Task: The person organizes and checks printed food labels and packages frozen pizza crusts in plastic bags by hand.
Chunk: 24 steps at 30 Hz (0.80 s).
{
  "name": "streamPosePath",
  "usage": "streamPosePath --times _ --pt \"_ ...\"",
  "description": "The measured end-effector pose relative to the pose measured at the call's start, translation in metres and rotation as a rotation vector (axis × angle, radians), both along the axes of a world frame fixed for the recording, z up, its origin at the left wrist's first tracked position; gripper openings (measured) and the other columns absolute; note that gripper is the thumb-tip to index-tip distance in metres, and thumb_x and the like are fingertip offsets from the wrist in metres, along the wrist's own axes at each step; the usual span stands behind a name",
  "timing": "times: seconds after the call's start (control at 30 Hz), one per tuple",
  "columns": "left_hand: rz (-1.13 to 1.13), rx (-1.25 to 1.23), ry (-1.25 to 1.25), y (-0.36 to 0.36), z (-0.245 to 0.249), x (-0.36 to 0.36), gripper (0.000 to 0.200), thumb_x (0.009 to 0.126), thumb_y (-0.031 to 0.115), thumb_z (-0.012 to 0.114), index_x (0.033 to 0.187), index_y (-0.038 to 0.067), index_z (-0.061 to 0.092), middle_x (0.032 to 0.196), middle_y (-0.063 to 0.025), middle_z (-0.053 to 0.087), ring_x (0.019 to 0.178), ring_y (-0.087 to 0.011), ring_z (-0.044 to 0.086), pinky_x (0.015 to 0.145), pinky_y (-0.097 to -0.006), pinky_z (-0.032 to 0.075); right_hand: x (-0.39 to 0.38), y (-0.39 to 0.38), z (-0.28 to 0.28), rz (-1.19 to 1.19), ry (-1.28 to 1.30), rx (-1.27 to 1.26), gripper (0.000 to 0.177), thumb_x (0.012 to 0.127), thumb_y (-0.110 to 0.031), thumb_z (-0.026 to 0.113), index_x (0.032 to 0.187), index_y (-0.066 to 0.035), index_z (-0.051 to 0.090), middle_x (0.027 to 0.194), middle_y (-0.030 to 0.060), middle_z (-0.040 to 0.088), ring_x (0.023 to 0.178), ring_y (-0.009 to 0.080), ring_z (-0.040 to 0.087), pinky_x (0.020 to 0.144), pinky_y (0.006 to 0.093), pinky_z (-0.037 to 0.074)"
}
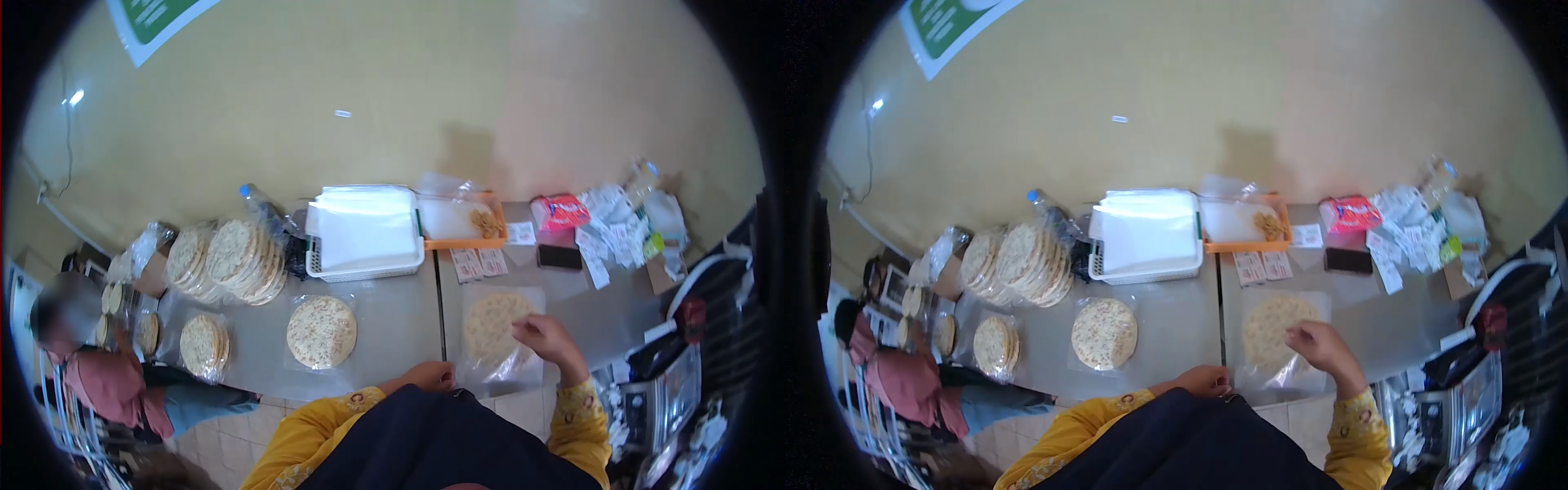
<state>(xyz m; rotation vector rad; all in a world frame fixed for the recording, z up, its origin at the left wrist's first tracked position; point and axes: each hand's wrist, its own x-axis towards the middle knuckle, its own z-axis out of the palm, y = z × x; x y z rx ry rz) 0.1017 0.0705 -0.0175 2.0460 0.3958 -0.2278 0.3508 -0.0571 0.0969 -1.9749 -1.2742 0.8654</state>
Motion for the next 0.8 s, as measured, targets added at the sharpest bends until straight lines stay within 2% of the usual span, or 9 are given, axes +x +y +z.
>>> streamPosePath --times 0.07,0.23,0.33,0.4,0.47,0.57,0.63,0.73,0.8 --pt "0.144 -0.162 -0.013 0.014 -0.007 -0.018 0.022 0.081 0.025 0.059 0.087 0.005 0.057 0.082 -0.0131 0.062 0.074 -0.0262 0.062 0.066 -0.0352 0.048 -0.005 0.062 0.006 0.091 -0.029 0.155 0.030 0.079 -0.024 0.064 0.098 -0.001 0.062 0.085 0.0135 0.065 0.076 0.0214 0.062 0.068 0.0307 0.049" --pt "0.688 -0.044 -0.063 0.017 0.006 -0.093 0.022 0.083 0.022 0.059 0.095 0.003 0.058 0.084 -0.0128 0.063 0.076 -0.0238 0.062 0.070 -0.0330 0.049 -0.039 0.226 -0.038 0.505 -0.113 0.278 0.031 0.077 -0.022 0.064 0.102 -0.003 0.061 0.094 0.0161 0.063 0.089 0.0305 0.061 0.078 0.0377 0.048" --pt "0.988 -0.043 -0.081 -0.004 0.000 -0.146 0.023 0.084 0.020 0.059 0.096 0.002 0.058 0.085 -0.0128 0.064 0.077 -0.0220 0.063 0.070 -0.0316 0.049 -0.058 0.306 -0.094 0.534 -0.311 0.334 0.029 0.076 -0.021 0.063 0.099 -0.002 0.061 0.096 0.0166 0.061 0.095 0.0328 0.057 0.082 0.0399 0.047" --pt "1.167 -0.037 -0.008 -0.027 -0.007 -0.179 0.023 0.084 0.020 0.060 0.096 0.001 0.058 0.083 -0.0117 0.064 0.075 -0.0193 0.063 0.068 -0.0303 0.049 -0.059 0.354 -0.152 0.459 -0.476 0.281 0.035 0.074 -0.015 0.064 0.105 0.000 0.057 0.109 0.0200 0.055 0.104 0.0321 0.053 0.085 0.0400 0.046" --pt "1.353 -0.027 0.109 -0.056 -0.011 -0.202 0.022 0.083 0.019 0.061 0.095 0.001 0.059 0.080 -0.0096 0.065 0.071 -0.0161 0.062 0.065 -0.0287 0.049 -0.057 0.370 -0.170 0.385 -0.598 0.216 0.035 0.073 -0.012 0.063 0.104 0.001 0.057 0.113 0.0223 0.054 0.108 0.0322 0.052 0.086 0.0402 0.047" --pt "1.618 -0.127 0.214 -0.094 -0.009 -0.219 0.020 0.083 0.019 0.062 0.094 0.002 0.060 0.079 -0.0067 0.065 0.069 -0.0139 0.062 0.063 -0.0270 0.049 -0.069 0.380 -0.167 0.303 -0.676 0.093 0.022 0.076 -0.010 0.056 0.093 0.002 0.062 0.103 0.0213 0.059 0.101 0.0325 0.056 0.083 0.0408 0.048" --pt "1.679 -0.234 0.115 -0.114 -0.027 -0.230 0.020 0.083 0.018 0.062 0.094 0.002 0.060 0.079 -0.0064 0.065 0.070 -0.0137 0.062 0.064 -0.0262 0.049 -0.077 0.374 -0.149 0.274 -0.682 -0.012 0.023 0.083 -0.006 0.043 0.085 0.000 0.065 0.094 0.0172 0.063 0.091 0.0315 0.060 0.080 0.0412 0.049" --pt "1.601 -0.206 0.123 -0.113 -0.022 -0.230 0.020 0.083 0.016 0.062 0.095 0.001 0.058 0.079 -0.0068 0.064 0.072 -0.0133 0.061 0.065 -0.0253 0.049 -0.075 0.383 -0.166 0.196 -0.736 0.112 0.021 0.076 -0.022 0.059 0.074 -0.002 0.066 0.081 0.0186 0.064 0.079 0.0349 0.062 0.076 0.0414 0.050" --pt "1.529 -0.148 0.108 -0.097 -0.013 -0.226 0.019 0.083 0.014 0.061 0.096 0.001 0.058 0.080 -0.0074 0.064 0.074 -0.0130 0.061 0.066 -0.0250 0.048 -0.074 0.386 -0.158 0.310 -0.690 0.154 0.022 0.075 -0.024 0.060 0.075 -0.003 0.066 0.081 0.0177 0.064 0.076 0.0345 0.062 0.073 0.0417 0.050"
